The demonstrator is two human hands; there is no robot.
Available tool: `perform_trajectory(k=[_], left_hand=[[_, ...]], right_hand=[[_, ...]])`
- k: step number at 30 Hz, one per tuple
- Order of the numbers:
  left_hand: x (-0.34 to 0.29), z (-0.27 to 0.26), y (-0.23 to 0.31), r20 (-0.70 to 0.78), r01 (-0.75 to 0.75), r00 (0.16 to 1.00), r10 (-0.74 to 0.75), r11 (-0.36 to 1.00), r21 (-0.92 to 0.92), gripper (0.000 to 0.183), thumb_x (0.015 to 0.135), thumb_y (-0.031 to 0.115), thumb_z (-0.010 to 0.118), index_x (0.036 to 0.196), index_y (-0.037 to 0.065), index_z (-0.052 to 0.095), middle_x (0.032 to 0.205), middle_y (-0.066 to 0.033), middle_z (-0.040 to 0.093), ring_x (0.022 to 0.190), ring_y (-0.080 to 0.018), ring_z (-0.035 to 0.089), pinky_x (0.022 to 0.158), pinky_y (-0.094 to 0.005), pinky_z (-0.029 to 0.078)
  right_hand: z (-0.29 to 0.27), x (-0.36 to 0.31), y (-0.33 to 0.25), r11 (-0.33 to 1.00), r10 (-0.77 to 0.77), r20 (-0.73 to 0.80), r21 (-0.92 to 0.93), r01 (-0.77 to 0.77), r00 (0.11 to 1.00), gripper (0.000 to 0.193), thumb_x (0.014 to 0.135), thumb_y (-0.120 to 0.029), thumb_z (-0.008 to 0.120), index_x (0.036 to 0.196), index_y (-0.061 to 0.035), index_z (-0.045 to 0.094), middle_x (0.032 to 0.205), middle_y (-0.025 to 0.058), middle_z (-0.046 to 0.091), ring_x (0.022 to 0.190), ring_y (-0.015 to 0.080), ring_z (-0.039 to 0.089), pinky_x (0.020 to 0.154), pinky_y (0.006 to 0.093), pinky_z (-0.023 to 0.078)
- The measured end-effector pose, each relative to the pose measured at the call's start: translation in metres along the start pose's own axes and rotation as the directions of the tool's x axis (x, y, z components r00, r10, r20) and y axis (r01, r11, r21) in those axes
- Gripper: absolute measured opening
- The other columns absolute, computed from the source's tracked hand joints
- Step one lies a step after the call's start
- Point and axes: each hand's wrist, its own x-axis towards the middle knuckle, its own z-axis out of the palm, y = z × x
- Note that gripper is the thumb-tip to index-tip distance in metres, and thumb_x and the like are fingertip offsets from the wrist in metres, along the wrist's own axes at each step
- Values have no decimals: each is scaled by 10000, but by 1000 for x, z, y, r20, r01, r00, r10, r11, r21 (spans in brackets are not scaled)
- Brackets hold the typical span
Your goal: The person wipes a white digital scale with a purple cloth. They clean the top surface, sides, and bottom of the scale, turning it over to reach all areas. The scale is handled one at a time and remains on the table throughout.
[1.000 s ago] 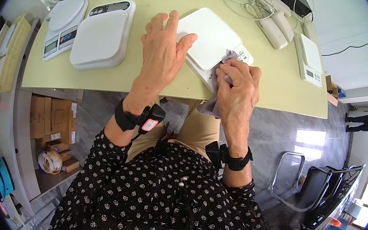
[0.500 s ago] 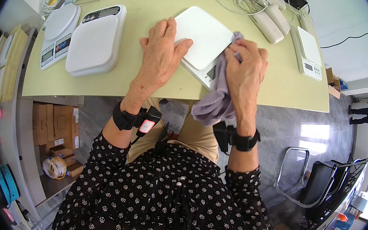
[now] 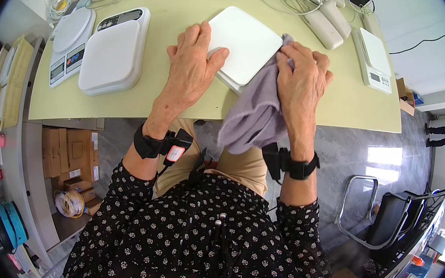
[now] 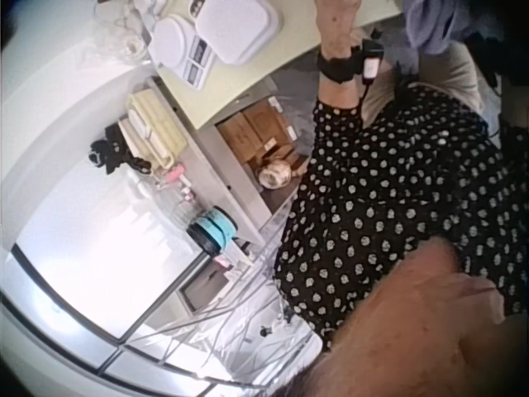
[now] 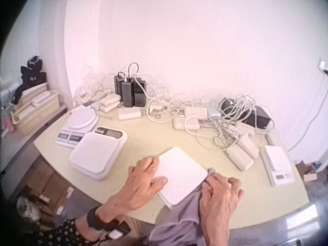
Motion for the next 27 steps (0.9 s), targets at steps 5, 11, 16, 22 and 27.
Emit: perform_trajectory(k=[5,11,16,22,27], left_hand=[[-1,7,2,-57,-2,998,5,999,49,638,1008,355,625,1476,-45,457,1350,-143,500,1251,-289,475,1011,-431,318],[-2,11,-2,-99,-35,994,43,996,82,640,1010,354,619,1480,-51,459,1349,-151,504,1270,-299,465,1028,-430,313],[-3,6,0,-29,-3,1000,5,999,39,638,1018,360,610,1478,-55,459,1357,-138,496,1278,-282,458,1031,-434,305],[-2,5,2,-7,12,1000,-12,999,53,677,1015,385,616,1489,-63,437,1385,-143,482,1299,-289,446,1047,-458,299],[-3,12,3,-69,23,997,-16,994,105,725,1008,409,627,1501,-77,414,1403,-161,479,1319,-318,438,1065,-463,306]], right_hand=[[-2,-12,-10,998,18,59,54,-21,998,214,866,-116,732,1066,-53,772,1258,81,685,1191,355,536,1020,493,370],[-21,-54,-39,991,-50,105,128,37,993,238,842,-79,738,1077,-44,750,1286,125,626,1234,386,502,1076,522,343],[-13,-34,-22,999,-7,95,49,2,995,212,844,-93,733,1054,-81,758,1255,59,658,1240,363,513,1079,611,304],[7,-4,0,997,31,53,-72,-27,998,218,896,-117,696,1100,-81,765,1287,44,668,1249,351,525,1083,659,287],[-6,-26,-22,1000,-8,128,16,6,992,233,902,-125,695,1123,-69,745,1334,86,626,1274,363,511,1083,675,288]])
